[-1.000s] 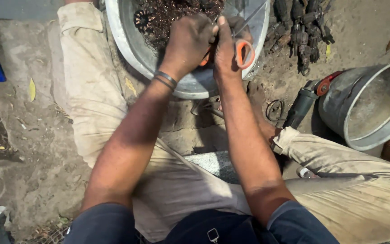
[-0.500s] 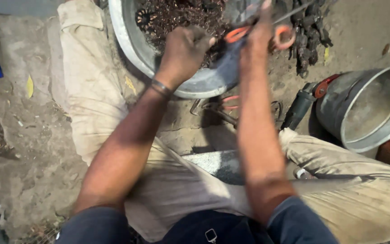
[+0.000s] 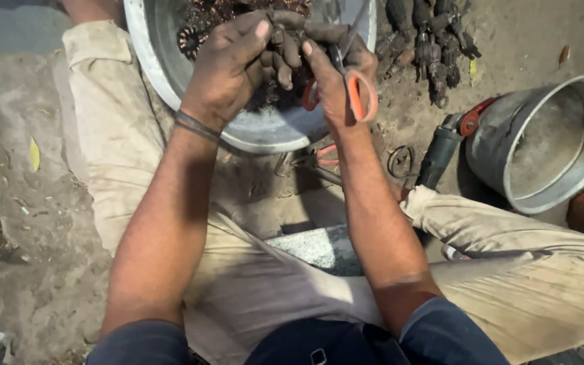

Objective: The person sits on the ground with a metal basin of scrap motor armatures and uses pliers and scissors to cut and pull copper windings out of the scrap pieces, dropping the extracted copper into the basin and setting the stripped bodies aside.

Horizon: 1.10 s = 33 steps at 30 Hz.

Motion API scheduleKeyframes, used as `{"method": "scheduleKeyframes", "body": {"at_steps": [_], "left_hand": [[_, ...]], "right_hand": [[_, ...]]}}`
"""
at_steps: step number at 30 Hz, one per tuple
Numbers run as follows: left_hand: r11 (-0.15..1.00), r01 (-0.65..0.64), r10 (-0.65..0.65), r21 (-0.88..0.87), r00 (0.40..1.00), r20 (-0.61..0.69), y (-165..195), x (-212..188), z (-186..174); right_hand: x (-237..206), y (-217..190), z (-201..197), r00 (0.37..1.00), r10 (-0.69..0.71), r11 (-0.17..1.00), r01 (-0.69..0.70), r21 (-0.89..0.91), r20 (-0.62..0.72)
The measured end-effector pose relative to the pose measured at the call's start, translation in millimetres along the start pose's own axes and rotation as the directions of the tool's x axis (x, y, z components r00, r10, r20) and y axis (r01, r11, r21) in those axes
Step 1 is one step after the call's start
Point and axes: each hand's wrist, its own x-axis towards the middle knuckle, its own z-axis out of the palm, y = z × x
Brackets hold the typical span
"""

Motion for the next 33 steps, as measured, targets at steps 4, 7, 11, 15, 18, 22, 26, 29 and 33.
{"method": "scheduleKeyframes", "body": {"at_steps": [4, 7, 11, 15, 18, 22, 26, 29, 33], "left_hand": [[0.999, -0.038, 0.038, 0.037, 0.999, 0.016, 4.6, 0.5, 1.3], [0.999, -0.027, 0.027, -0.02, 1.0, 0.008, 7.5, 0.6, 2.8], [1.0, 0.001, -0.001, 0.006, 1.0, -0.004, 8.5, 1.9, 1.4], [0.983, -0.046, 0.062, 0.175, 0.994, -0.087, 4.2, 4.2, -0.7], [0.911, -0.086, 0.153, 0.404, 0.979, -0.137, -0.2, 5.6, -0.1], [0.893, -0.099, 0.163, 0.438, 0.981, -0.11, -1.7, 5.5, 1.6], [0.893, -0.1, 0.151, 0.438, 0.985, -0.083, 0.5, 4.4, 1.6], [0.896, -0.085, 0.145, 0.436, 0.984, -0.107, 2.2, 3.2, 1.1], [0.909, -0.07, 0.124, 0.411, 0.987, -0.106, 3.6, 2.4, 2.0]], "right_hand": [[1.2, -0.8, -12.8, 0.997, 0.079, 0.971, -0.082, -0.226, -0.023], [3.8, 5.0, -16.2, 0.997, -0.066, 0.953, 0.075, -0.294, 0.038], [3.6, 15.5, -17.1, 0.976, -0.192, 0.949, 0.212, -0.235, 0.106], [4.5, 20.3, -15.0, 0.991, -0.132, 0.908, 0.11, -0.403, -0.027], [5.6, 15.2, -7.4, 0.977, -0.212, 0.939, 0.208, -0.272, 0.015], [-2.5, 2.4, 9.3, 1.0, 0.009, 0.999, -0.009, -0.051, 0.005], [-4.8, 0.5, 22.5, 0.957, 0.288, 0.938, -0.278, 0.205, -0.019], [-2.6, 7.9, 24.6, 0.977, 0.212, 0.931, -0.213, 0.297, 0.037], [-4.0, 19.2, 20.3, 0.969, 0.237, 0.91, -0.247, 0.333, 0.072]]}}
